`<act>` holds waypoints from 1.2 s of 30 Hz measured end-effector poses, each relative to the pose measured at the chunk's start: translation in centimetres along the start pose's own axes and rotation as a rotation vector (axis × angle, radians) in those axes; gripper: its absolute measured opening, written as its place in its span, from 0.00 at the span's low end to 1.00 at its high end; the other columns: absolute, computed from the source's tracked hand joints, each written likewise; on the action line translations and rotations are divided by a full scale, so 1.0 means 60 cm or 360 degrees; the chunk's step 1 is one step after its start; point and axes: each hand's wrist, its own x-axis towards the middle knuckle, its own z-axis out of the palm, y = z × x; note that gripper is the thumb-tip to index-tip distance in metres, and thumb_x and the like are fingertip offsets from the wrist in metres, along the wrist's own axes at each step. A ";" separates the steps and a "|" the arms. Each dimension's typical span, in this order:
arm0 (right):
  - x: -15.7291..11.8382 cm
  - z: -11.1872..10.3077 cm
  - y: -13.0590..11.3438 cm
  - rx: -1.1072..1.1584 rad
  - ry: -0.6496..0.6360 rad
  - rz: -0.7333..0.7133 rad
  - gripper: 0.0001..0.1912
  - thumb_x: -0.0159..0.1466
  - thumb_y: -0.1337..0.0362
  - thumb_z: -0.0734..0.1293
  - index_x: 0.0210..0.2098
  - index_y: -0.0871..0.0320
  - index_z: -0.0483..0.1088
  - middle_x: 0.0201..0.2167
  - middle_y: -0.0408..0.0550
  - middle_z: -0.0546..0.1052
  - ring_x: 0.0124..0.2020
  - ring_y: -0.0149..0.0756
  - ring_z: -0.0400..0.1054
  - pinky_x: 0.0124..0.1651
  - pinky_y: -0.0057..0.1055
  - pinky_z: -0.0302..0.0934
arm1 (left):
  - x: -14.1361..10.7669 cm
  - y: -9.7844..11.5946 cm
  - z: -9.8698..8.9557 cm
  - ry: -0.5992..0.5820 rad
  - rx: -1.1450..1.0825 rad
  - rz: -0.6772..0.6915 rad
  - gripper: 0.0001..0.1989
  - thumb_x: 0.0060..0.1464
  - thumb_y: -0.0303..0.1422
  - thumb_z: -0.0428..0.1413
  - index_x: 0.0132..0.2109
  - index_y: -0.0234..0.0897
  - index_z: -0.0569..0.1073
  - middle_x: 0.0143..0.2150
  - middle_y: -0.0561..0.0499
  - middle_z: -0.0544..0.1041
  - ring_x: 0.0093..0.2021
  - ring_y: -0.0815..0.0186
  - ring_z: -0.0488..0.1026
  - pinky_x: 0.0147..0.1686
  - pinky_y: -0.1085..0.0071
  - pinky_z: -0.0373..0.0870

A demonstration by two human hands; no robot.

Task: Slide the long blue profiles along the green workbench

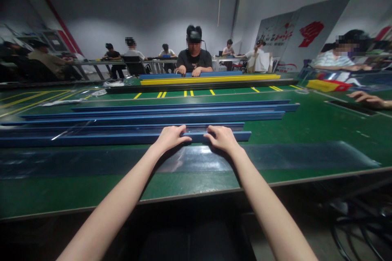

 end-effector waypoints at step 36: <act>0.000 0.003 0.001 -0.0154 -0.0041 -0.0016 0.18 0.62 0.51 0.55 0.31 0.57 0.69 0.31 0.49 0.76 0.32 0.36 0.67 0.31 0.27 0.46 | -0.002 -0.005 0.008 0.0136 -0.0048 0.0185 0.14 0.52 0.45 0.53 0.32 0.38 0.66 0.35 0.52 0.73 0.36 0.65 0.69 0.31 0.73 0.60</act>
